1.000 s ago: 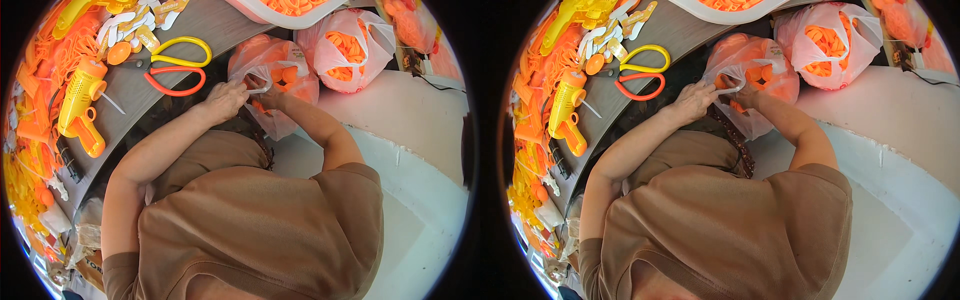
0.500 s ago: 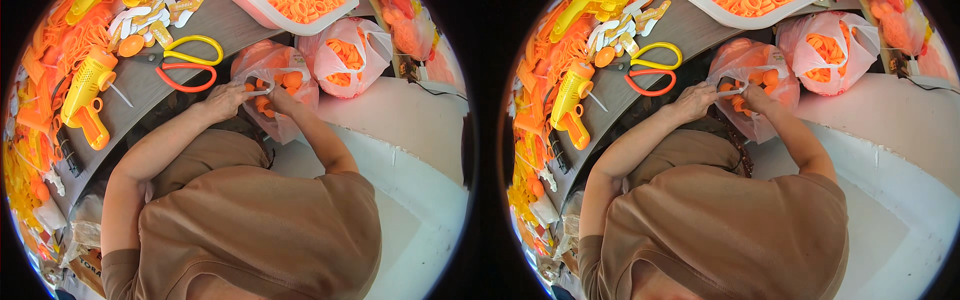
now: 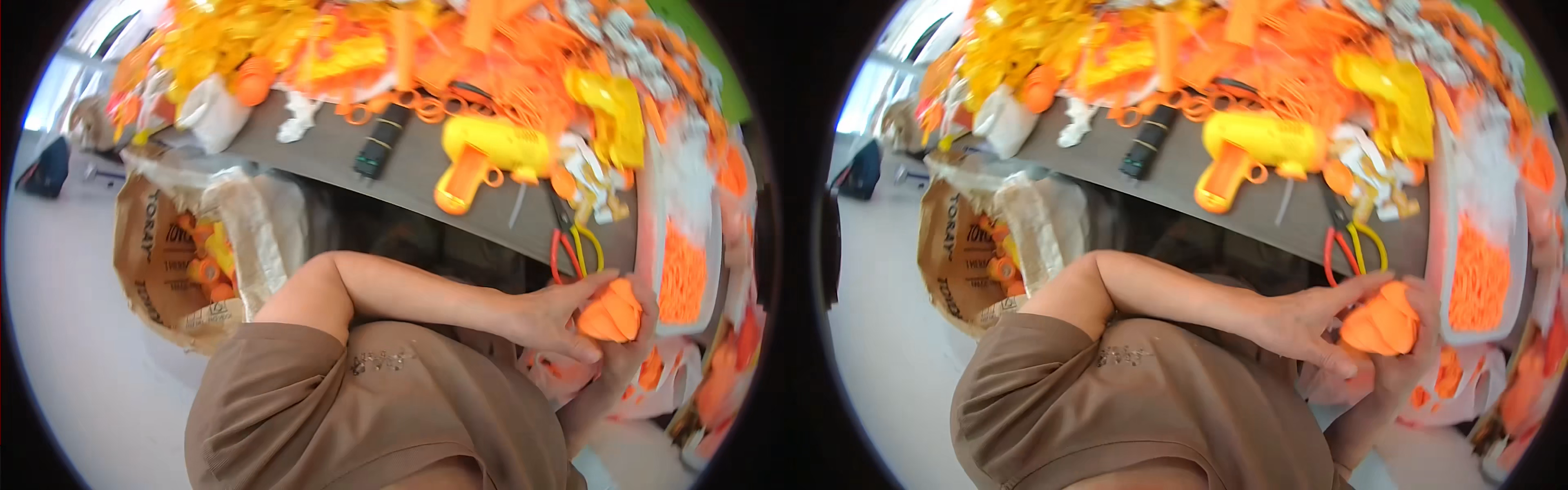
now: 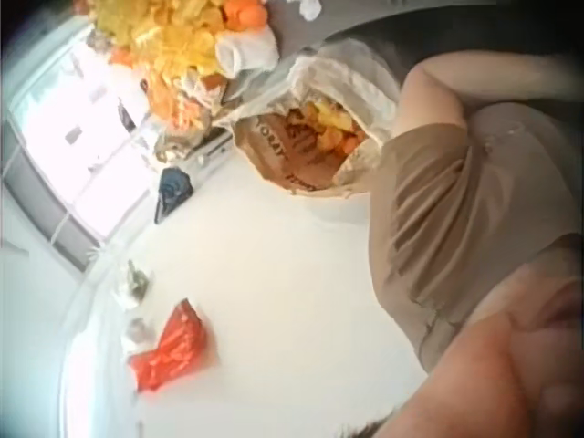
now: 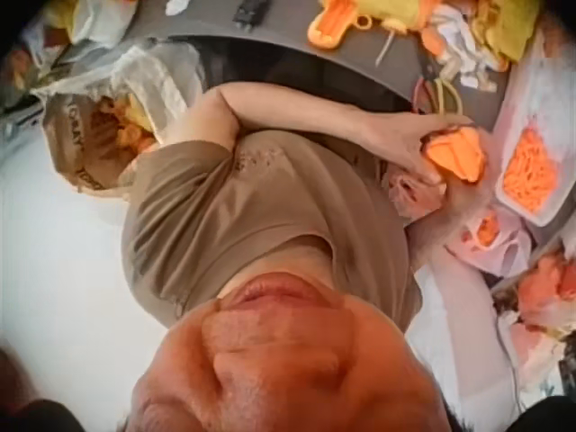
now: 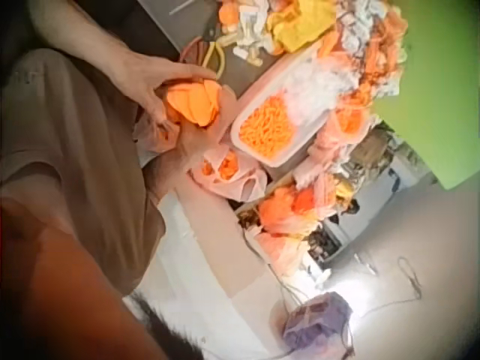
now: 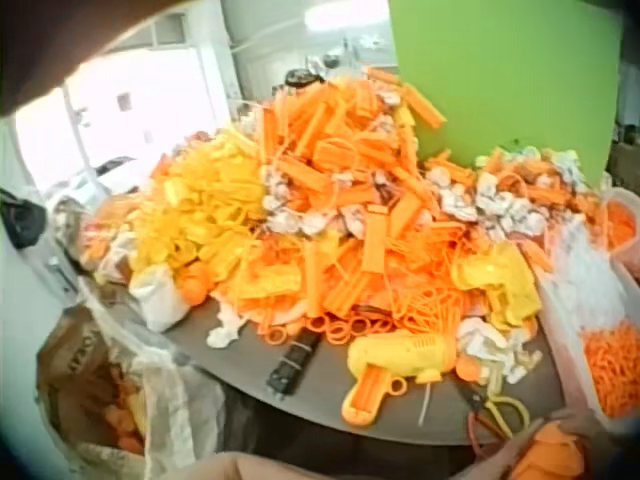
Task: Assembling plastic toy guns and packing various toy components into bags.
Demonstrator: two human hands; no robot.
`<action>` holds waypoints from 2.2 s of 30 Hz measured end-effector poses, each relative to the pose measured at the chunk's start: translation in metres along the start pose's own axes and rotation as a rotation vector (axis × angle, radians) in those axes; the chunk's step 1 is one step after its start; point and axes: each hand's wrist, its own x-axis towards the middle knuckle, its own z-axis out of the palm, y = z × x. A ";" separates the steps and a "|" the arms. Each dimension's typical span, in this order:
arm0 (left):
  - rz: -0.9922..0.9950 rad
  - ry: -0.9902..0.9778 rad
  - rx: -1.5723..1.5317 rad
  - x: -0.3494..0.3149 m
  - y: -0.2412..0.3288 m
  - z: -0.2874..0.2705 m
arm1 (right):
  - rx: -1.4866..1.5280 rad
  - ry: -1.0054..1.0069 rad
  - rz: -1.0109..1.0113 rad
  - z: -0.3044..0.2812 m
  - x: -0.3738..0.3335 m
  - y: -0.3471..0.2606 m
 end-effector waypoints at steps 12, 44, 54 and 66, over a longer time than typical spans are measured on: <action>0.439 0.911 -0.113 -0.110 0.101 -0.142 | 0.072 -0.349 -0.490 0.229 0.157 -0.112; 0.204 2.073 1.521 -0.228 0.075 -0.341 | -0.181 -0.513 -0.504 0.404 0.211 -0.134; 0.824 1.851 0.772 -0.172 0.115 -0.250 | 0.216 -0.278 -0.468 0.284 0.178 -0.100; 0.291 0.945 0.433 -0.078 0.028 -0.109 | 0.269 -0.149 -0.052 0.172 0.079 -0.026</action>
